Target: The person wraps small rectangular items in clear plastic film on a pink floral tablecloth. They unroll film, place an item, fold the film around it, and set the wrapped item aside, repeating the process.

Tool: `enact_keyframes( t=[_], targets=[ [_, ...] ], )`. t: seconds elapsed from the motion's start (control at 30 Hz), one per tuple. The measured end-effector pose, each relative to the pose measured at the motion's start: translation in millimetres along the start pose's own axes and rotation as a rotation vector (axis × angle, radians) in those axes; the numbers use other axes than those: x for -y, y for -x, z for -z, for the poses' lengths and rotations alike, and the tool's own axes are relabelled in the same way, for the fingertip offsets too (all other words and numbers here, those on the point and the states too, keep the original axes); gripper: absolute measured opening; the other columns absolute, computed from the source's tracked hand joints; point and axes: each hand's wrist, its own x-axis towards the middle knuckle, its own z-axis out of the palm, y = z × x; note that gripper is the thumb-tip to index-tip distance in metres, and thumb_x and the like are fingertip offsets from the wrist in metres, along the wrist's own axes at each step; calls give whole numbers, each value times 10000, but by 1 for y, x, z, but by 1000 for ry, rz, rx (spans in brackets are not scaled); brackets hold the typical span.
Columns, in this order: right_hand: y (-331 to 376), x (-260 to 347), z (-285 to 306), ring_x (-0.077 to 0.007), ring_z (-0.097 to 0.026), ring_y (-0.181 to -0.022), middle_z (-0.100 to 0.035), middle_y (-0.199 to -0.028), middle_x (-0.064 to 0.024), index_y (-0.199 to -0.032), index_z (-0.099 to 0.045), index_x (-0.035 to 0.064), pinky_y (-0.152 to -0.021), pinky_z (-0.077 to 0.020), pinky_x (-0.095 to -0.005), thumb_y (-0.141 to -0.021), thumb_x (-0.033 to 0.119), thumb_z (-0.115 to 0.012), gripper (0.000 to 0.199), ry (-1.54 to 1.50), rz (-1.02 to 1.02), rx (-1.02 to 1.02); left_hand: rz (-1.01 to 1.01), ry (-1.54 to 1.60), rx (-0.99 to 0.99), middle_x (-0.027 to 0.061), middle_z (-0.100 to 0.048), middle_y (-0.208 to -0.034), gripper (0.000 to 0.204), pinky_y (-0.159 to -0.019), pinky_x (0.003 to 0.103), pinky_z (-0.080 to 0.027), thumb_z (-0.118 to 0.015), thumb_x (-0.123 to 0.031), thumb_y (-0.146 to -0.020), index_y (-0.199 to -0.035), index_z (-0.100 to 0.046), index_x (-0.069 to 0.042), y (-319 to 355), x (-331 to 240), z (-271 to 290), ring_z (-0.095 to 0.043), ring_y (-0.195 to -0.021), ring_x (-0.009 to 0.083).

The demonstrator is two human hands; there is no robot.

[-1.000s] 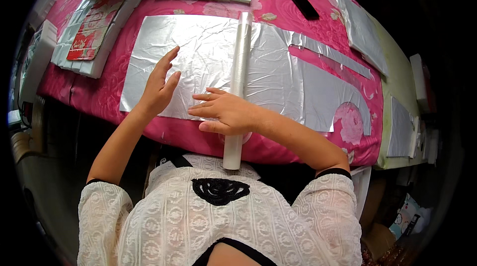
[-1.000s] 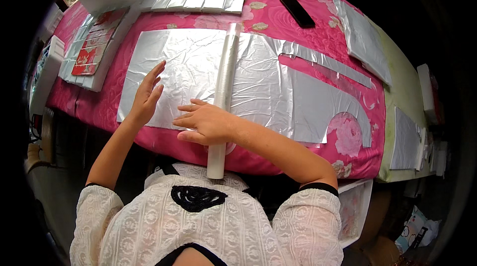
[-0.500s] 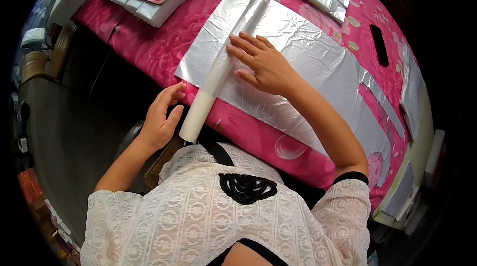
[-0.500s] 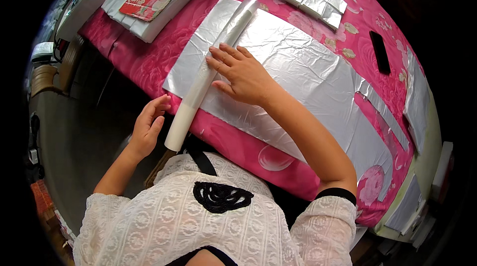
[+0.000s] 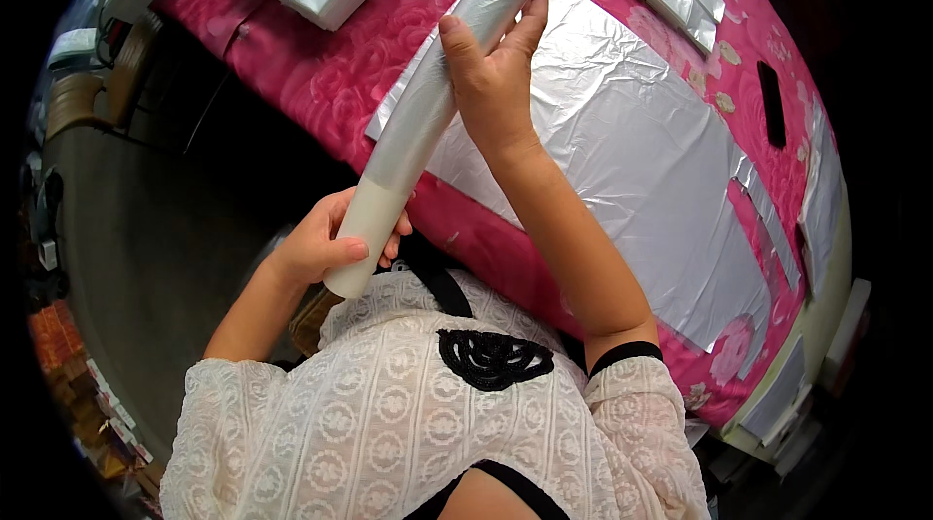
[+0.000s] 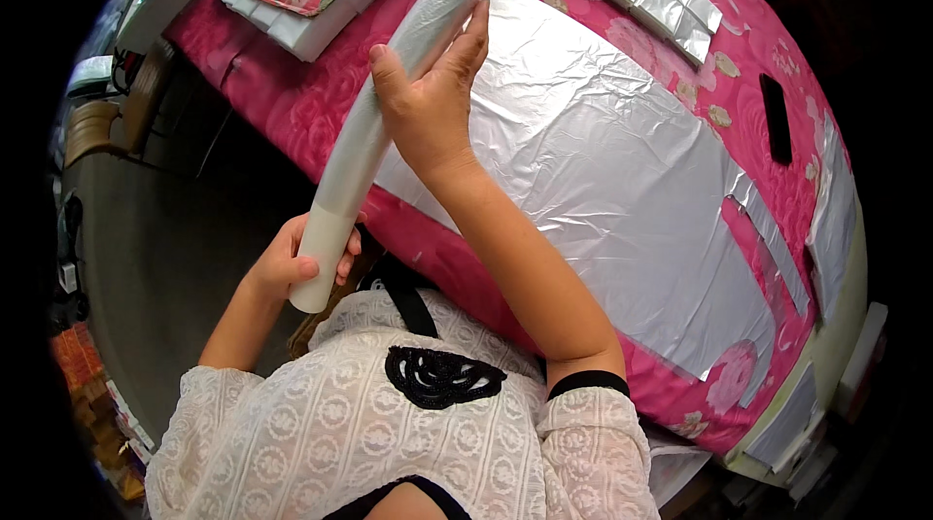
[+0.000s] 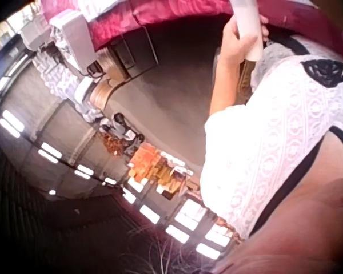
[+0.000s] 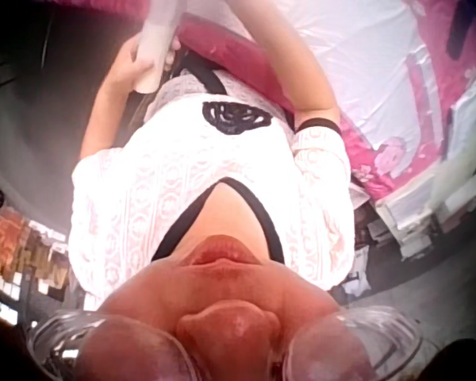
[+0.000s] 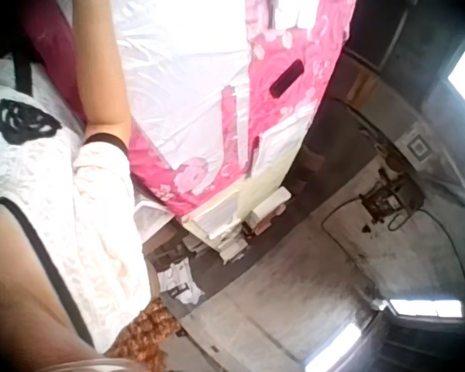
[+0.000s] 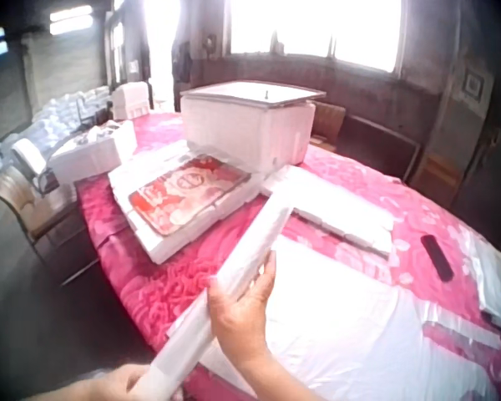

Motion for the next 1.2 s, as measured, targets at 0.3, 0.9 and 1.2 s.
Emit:
enact_keyframes(
  t=[0.3, 0.9, 1.2],
  targets=[
    [4, 50, 53, -177, -585, -849, -537, -938, -125, -1195, -358, -12, -753, -520, -323, -794, 263, -670, 577, -430, -371, 25, 67, -254, -13, 88, -582, -850, 677, -600, 268, -489, -784, -313, -643, -1145, -455, 2, -34, -2, -53, -583, -658, 147],
    [65, 54, 101, -157, -571, -775, -530, -900, -87, -1189, -367, 4, -708, -509, -319, -807, 212, -667, 528, -602, -401, -100, 129, -221, 290, 77, -564, -912, 623, -661, 256, -478, -627, -430, -792, -1200, -431, -2, -66, 7, -95, -561, -769, 125],
    [42, 29, 137, -212, -607, -842, -547, -947, -134, -1185, -353, -16, -750, -524, -320, -809, 195, -673, 536, -484, -426, -242, 459, -277, 186, 51, -561, -717, 709, -522, 256, -459, -579, -619, -776, -1150, -510, -21, -56, 15, -59, -561, -587, 132]
  ],
)
